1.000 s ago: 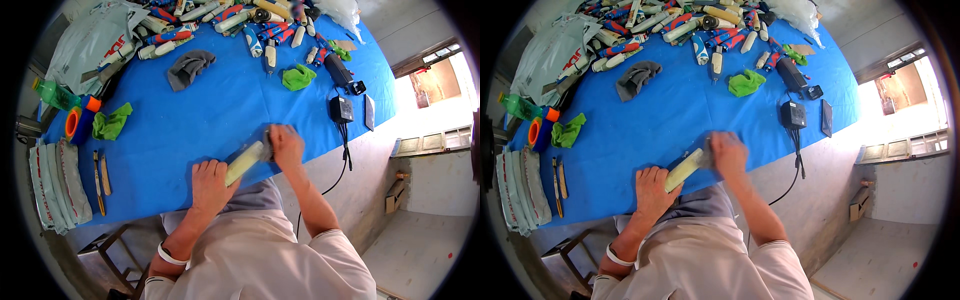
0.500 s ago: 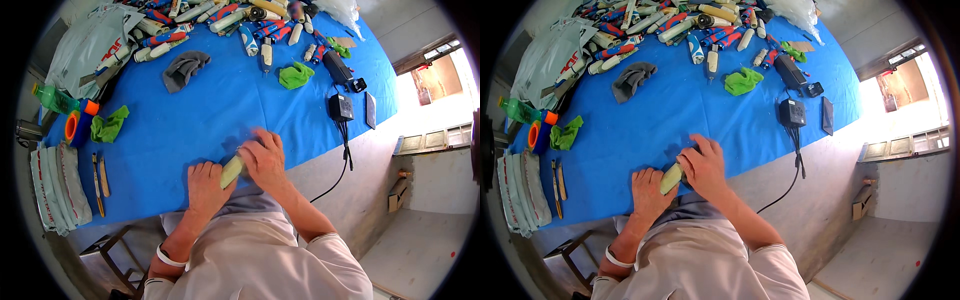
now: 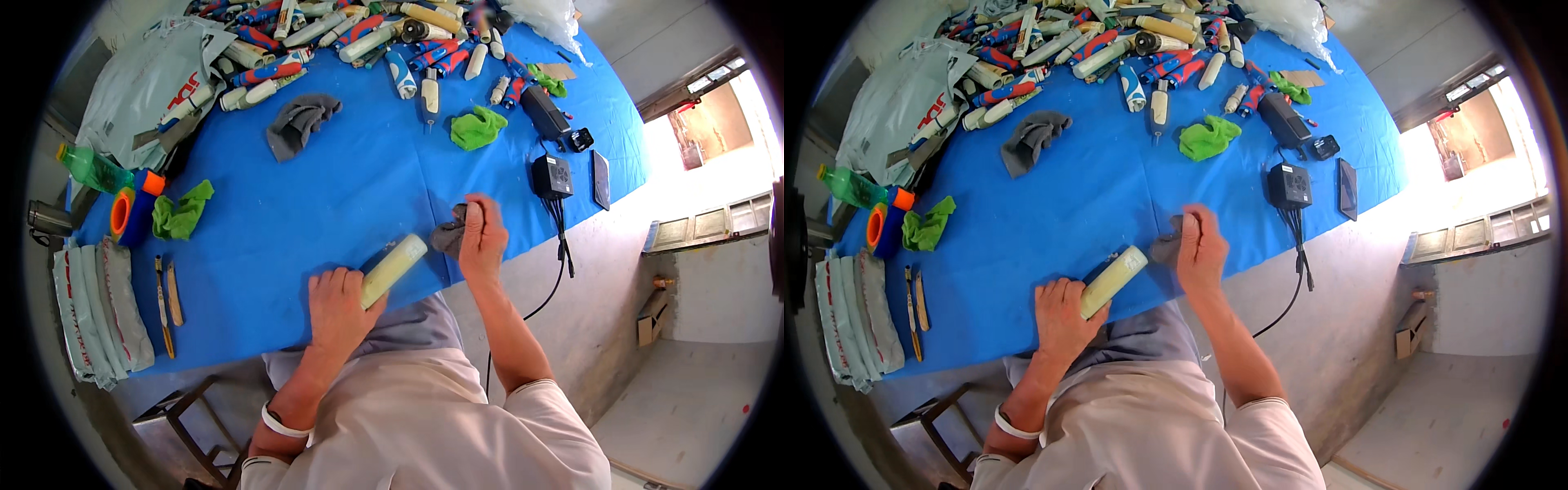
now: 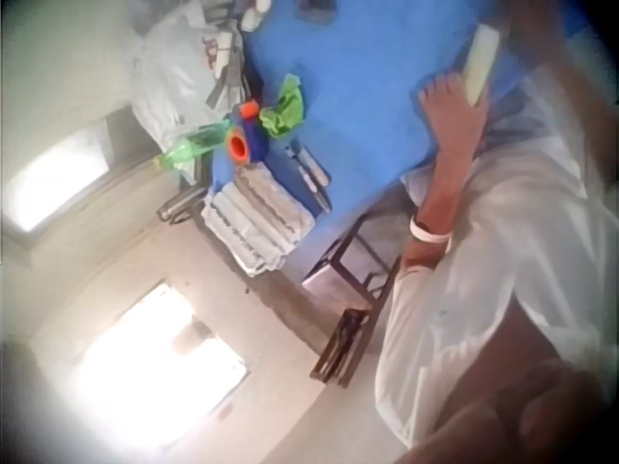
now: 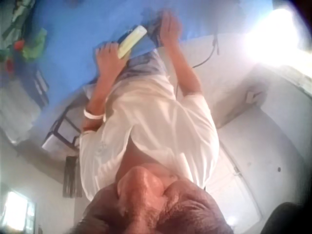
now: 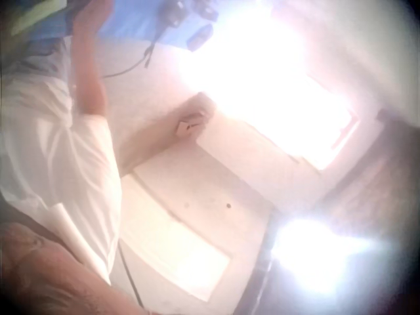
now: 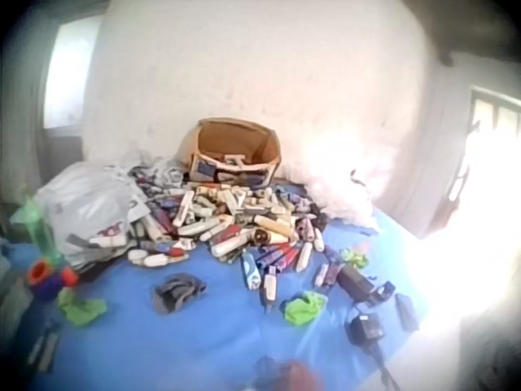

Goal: The person wipes a small container with a grey cloth, then uses a wooden spatula to scrape the rim of the container.

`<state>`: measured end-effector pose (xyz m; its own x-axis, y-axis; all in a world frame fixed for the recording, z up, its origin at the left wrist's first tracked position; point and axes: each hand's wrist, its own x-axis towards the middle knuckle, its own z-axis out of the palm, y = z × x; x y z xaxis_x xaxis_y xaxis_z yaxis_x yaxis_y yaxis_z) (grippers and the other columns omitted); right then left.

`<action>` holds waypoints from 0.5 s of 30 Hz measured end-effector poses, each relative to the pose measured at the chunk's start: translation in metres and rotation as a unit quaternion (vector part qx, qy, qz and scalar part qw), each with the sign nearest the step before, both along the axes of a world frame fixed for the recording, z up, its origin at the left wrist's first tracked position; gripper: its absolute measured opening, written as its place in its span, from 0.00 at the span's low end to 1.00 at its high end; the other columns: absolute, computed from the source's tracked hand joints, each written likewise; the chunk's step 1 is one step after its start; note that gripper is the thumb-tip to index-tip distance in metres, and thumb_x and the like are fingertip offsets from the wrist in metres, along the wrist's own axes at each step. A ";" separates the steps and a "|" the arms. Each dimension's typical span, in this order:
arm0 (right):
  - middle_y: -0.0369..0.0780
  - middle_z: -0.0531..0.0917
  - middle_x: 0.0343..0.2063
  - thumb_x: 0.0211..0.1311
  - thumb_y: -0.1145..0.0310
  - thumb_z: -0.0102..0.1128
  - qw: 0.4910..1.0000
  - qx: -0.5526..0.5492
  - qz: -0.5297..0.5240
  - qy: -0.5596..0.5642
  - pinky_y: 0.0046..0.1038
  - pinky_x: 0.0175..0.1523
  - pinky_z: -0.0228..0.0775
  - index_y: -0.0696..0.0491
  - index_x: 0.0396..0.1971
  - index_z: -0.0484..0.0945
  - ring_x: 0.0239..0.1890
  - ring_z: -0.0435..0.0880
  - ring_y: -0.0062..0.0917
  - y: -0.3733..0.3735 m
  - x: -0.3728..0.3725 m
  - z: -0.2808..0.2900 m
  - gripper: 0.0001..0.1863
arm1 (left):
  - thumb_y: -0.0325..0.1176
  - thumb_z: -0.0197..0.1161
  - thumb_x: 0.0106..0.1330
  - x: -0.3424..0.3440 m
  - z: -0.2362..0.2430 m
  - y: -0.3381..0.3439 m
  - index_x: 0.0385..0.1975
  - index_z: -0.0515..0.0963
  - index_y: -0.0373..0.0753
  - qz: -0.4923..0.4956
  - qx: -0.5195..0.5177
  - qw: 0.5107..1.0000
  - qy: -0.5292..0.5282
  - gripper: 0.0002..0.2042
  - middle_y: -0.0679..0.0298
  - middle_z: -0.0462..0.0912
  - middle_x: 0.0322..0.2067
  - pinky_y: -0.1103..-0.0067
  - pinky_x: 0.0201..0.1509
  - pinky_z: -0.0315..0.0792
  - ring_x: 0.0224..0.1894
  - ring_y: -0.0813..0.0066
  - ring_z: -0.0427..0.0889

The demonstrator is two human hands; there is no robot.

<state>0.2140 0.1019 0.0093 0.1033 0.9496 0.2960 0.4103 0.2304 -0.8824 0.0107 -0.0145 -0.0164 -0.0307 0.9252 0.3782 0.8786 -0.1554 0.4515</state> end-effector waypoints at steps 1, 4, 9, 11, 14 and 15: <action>0.45 0.85 0.33 0.70 0.72 0.57 1.000 0.010 0.001 -0.011 0.39 0.43 0.76 0.58 0.45 0.79 0.38 0.83 0.42 -0.007 -0.002 0.008 0.09 | 0.41 0.76 0.49 0.001 -0.001 -0.002 0.31 0.75 0.40 0.001 -0.006 1.000 0.003 0.18 0.60 0.76 0.29 0.64 0.41 0.64 0.34 0.59 0.75; 0.46 0.83 0.36 0.69 0.69 0.58 0.996 0.038 0.036 -0.069 0.40 0.43 0.76 0.59 0.45 0.78 0.38 0.82 0.42 -0.020 -0.017 0.018 0.10 | 0.41 0.76 0.49 0.000 0.002 -0.001 0.31 0.75 0.40 -0.007 -0.025 1.000 0.007 0.18 0.60 0.77 0.29 0.64 0.41 0.64 0.34 0.58 0.76; 0.49 0.79 0.51 0.65 0.68 0.61 0.943 0.151 0.198 -0.221 0.40 0.52 0.73 0.61 0.47 0.77 0.48 0.79 0.45 -0.038 -0.034 0.006 0.15 | 0.40 0.76 0.47 0.001 0.003 -0.001 0.30 0.76 0.40 -0.003 -0.028 1.000 0.011 0.17 0.60 0.76 0.29 0.64 0.41 0.64 0.34 0.57 0.76; 0.48 0.78 0.53 0.64 0.70 0.62 0.936 0.144 0.238 -0.217 0.40 0.54 0.72 0.61 0.50 0.78 0.49 0.77 0.47 -0.043 -0.026 0.002 0.17 | 0.40 0.76 0.47 -0.001 0.003 -0.003 0.30 0.76 0.40 0.000 -0.033 0.999 0.004 0.17 0.59 0.76 0.29 0.63 0.41 0.64 0.34 0.57 0.76; 0.47 0.77 0.52 0.64 0.72 0.63 0.932 0.107 0.279 -0.204 0.40 0.55 0.71 0.58 0.53 0.80 0.49 0.77 0.47 -0.041 -0.014 0.012 0.18 | 0.41 0.76 0.46 -0.002 0.004 -0.003 0.29 0.75 0.41 -0.006 -0.013 1.000 -0.001 0.18 0.59 0.76 0.29 0.63 0.40 0.64 0.34 0.57 0.76; 0.47 0.77 0.51 0.64 0.72 0.63 0.932 0.088 0.291 -0.198 0.40 0.55 0.72 0.56 0.53 0.80 0.48 0.77 0.47 -0.040 -0.014 0.015 0.18 | 0.41 0.76 0.46 -0.001 0.003 -0.004 0.29 0.75 0.41 -0.004 -0.013 1.000 0.004 0.17 0.59 0.76 0.29 0.63 0.40 0.64 0.34 0.57 0.76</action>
<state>0.2003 0.0617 0.0241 -0.5645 0.7437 0.3582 0.4559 0.6426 -0.6157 0.0093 -0.0184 -0.0132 -0.0195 0.9352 0.3536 0.8809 -0.1512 0.4485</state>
